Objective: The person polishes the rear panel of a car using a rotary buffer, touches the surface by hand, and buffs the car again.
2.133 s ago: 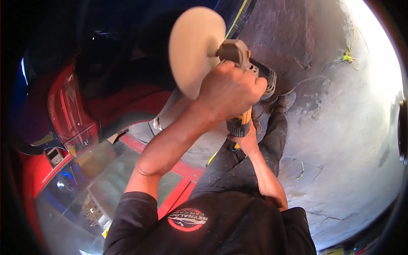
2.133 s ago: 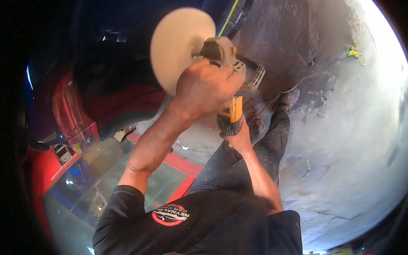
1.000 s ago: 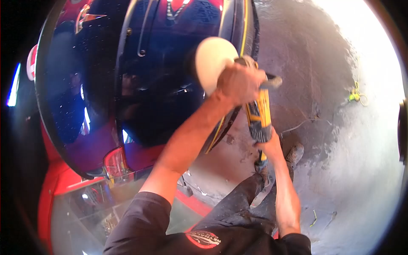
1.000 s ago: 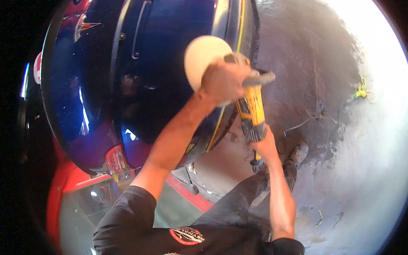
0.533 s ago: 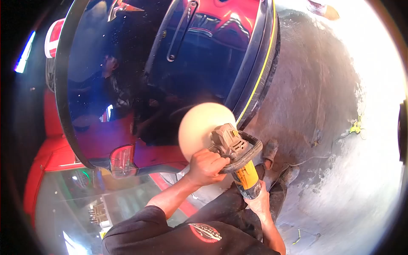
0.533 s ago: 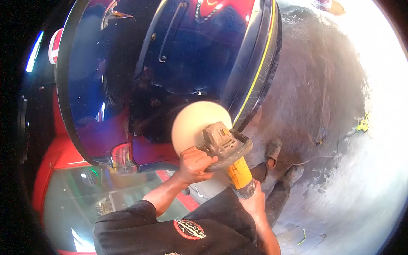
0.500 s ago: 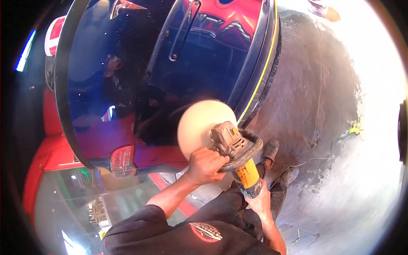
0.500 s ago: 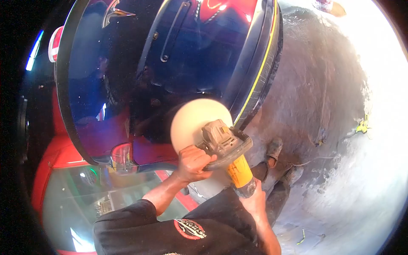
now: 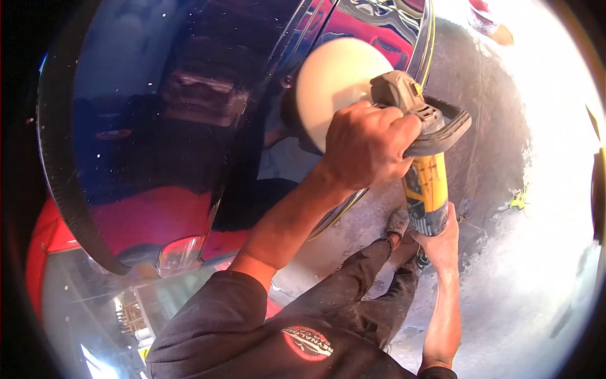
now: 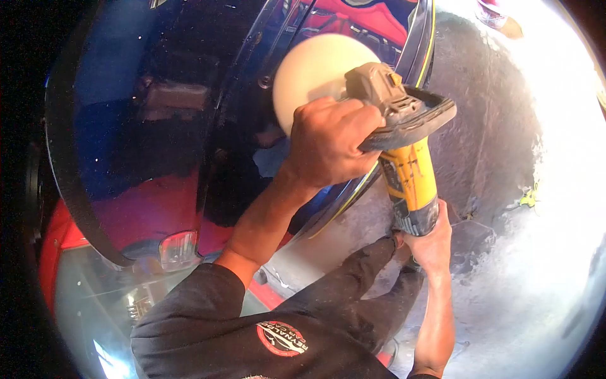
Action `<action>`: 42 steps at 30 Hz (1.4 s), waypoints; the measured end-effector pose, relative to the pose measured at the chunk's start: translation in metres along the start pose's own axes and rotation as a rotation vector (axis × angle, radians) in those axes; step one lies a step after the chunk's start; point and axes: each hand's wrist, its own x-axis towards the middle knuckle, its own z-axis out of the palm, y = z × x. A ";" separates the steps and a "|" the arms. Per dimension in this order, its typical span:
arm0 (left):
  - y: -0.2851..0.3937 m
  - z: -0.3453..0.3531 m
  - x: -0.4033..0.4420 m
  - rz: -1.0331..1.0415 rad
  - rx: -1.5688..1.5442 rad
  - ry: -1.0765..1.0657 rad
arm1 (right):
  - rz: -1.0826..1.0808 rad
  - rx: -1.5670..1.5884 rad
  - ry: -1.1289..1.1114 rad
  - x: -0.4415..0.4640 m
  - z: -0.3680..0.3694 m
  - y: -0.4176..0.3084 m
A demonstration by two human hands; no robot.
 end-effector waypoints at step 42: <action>0.018 -0.007 0.033 -0.147 0.137 0.089 | -0.098 -0.093 -0.153 0.058 -0.056 -0.015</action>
